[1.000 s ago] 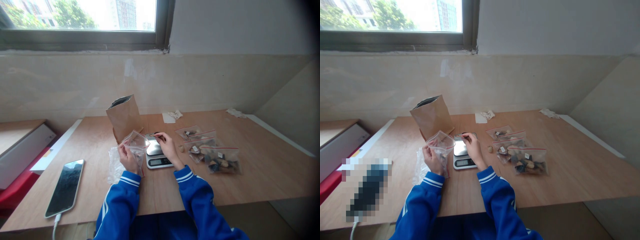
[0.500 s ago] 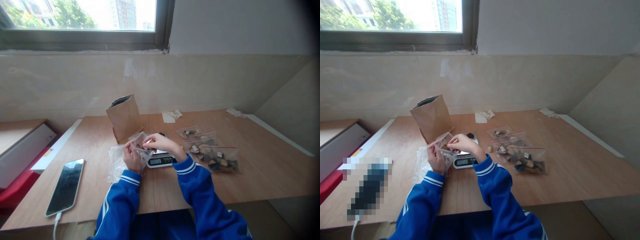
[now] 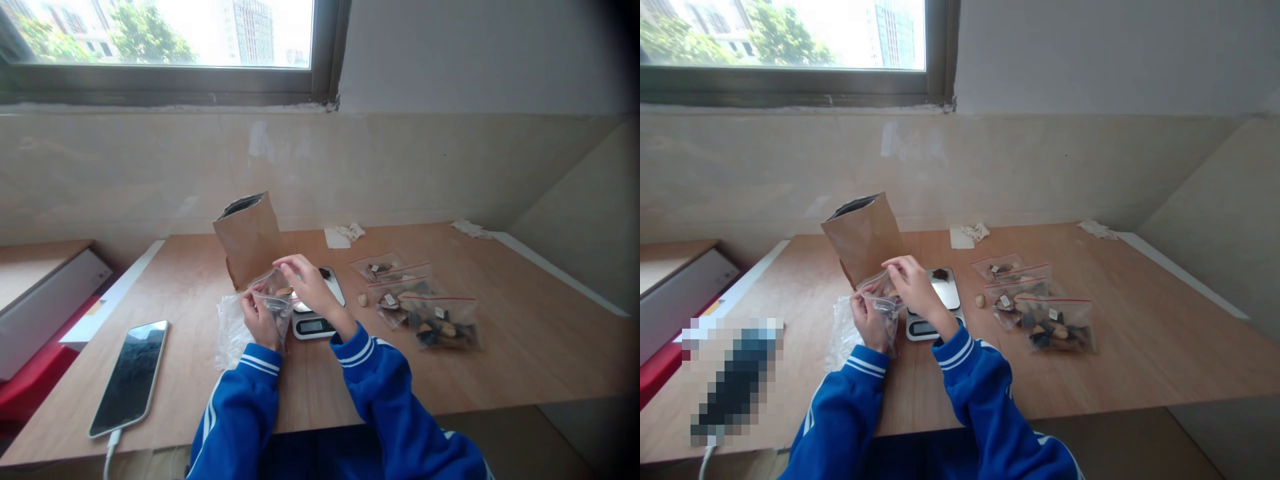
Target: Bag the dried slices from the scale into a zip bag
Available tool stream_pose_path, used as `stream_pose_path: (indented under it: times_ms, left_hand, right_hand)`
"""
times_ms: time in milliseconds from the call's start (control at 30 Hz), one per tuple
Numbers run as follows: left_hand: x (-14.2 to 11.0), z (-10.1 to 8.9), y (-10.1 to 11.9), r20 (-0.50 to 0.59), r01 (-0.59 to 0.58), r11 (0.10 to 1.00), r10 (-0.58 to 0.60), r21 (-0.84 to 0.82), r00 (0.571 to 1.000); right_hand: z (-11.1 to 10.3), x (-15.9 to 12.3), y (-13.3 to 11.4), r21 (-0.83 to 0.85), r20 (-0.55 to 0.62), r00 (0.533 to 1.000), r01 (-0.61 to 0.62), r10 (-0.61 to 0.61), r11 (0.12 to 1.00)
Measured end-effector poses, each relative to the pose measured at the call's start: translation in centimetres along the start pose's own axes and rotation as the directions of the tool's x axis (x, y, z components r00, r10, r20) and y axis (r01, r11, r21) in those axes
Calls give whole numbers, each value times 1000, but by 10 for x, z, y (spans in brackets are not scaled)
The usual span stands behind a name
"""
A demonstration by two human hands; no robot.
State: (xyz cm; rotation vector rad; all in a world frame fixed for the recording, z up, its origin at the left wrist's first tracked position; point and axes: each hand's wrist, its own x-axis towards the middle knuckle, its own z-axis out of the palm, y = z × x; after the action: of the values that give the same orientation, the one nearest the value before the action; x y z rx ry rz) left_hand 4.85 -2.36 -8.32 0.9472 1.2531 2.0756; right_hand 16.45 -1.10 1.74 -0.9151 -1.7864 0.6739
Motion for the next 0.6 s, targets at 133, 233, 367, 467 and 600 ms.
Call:
stream_pose_path:
  times_ms: [133,233,367,467,600]
  left_hand:
    - [2,1,-3,-44,56,997,-58,-45,997]
    - [1,2,-3,-56,71,996,-74,-53,996]
    - [0,2,-1,-21,57,997,-59,-48,998]
    - [-1,2,0,-11,44,998,-44,-44,999]
    - [-1,1,-4,-2,46,998,-46,-35,999]
  right_hand:
    - [-16,-5,46,-296,-160,986,-98,51,950]
    - [-22,-19,86,-500,-104,982,-187,155,846]
    - [-22,-32,106,-547,-80,981,-190,175,815]
    - [-21,-28,92,-455,-122,982,-186,146,871]
    - [-21,-13,47,-210,-203,975,-129,86,969]
